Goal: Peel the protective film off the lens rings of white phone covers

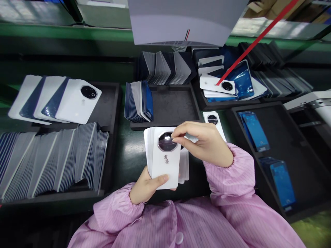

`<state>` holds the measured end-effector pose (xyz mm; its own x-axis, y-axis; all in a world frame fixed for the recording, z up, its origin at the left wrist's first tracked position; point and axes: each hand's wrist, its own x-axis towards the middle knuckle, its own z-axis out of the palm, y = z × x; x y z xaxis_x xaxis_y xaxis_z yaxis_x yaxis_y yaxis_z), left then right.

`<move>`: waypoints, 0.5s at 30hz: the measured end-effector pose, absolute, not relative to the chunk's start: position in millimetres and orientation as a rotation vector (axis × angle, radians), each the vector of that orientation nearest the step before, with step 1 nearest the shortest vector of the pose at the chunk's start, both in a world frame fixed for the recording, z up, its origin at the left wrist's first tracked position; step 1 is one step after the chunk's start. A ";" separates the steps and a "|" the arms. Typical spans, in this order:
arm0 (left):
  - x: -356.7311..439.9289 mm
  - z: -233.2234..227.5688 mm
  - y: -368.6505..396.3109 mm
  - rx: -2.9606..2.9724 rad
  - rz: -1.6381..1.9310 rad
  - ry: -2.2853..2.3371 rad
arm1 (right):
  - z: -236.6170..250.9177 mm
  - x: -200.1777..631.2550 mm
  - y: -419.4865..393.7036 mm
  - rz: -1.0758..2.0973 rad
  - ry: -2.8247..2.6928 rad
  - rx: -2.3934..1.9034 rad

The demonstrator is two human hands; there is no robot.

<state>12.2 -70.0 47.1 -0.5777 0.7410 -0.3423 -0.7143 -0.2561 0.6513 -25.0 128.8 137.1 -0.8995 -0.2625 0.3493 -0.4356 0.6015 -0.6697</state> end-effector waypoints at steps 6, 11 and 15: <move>13.3 45.4 -71.3 0.020 1.950 1.016 | 149.5 -20.9 145.9 1.694 -2.496 1.928; 12.4 48.0 -70.8 0.080 1.988 0.995 | 144.0 -24.5 133.8 1.452 -2.765 1.748; 12.3 48.5 -69.6 0.103 2.003 0.975 | 133.9 -31.1 118.1 1.339 -2.749 1.841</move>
